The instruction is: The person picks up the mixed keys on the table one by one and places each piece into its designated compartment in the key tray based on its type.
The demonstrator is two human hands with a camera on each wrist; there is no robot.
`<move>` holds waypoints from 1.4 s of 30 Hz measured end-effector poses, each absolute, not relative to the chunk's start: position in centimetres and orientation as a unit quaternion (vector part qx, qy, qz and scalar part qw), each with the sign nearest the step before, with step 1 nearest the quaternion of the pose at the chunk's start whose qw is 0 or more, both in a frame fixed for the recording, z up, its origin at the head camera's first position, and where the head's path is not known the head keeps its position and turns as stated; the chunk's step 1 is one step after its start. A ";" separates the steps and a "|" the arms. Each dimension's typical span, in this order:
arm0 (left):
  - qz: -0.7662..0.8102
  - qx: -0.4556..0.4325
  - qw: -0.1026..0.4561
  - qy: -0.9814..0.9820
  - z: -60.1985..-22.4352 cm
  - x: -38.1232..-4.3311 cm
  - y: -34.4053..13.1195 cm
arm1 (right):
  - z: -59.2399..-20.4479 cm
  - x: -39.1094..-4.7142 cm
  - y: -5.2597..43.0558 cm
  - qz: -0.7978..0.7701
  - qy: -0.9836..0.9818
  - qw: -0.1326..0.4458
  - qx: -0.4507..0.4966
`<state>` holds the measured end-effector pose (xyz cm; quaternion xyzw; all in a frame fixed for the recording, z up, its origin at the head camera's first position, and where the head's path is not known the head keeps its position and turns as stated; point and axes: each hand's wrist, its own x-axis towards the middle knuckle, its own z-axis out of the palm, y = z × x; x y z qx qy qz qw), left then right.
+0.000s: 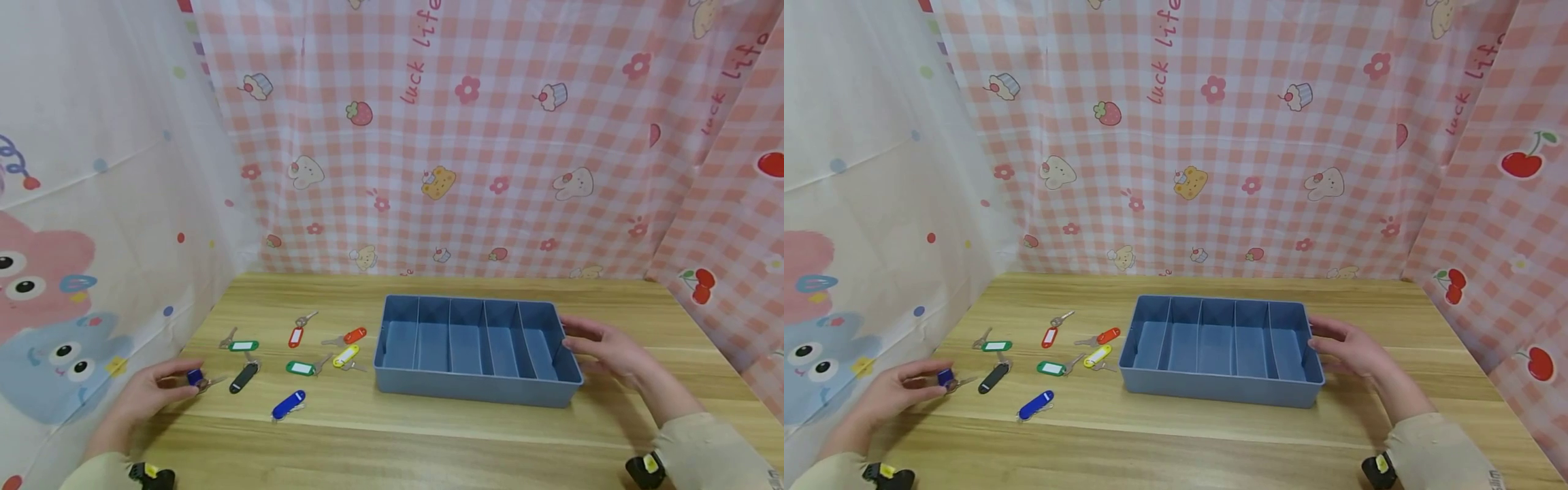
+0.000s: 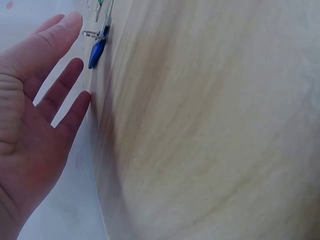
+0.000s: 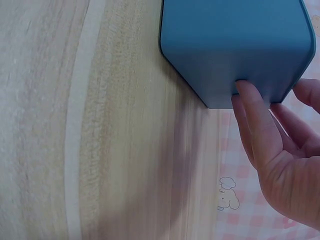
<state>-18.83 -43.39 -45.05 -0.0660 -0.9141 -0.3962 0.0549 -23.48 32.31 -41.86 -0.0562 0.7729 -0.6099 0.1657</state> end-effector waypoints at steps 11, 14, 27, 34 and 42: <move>-0.408 -0.036 0.066 -0.910 -45.8 -18.5 -43.7 | -41.6 -23.2 31.9 -0.603 0.777 0.167 -0.058; -0.421 -0.027 0.064 -0.905 -45.9 -18.4 -43.7 | -41.7 -23.3 31.9 -0.605 0.776 0.168 -0.062; -0.415 -0.002 0.058 -0.908 -46.1 -18.4 -43.3 | -42.0 -23.3 31.6 -0.609 0.774 0.163 -0.063; -0.444 0.003 0.062 -0.894 -46.3 -18.3 -43.0 | -42.0 -23.3 31.5 -0.610 0.773 0.165 -0.061; -0.423 0.002 0.079 -0.902 -46.5 -18.4 -42.8 | -42.0 -23.3 31.6 -0.610 0.773 0.166 -0.058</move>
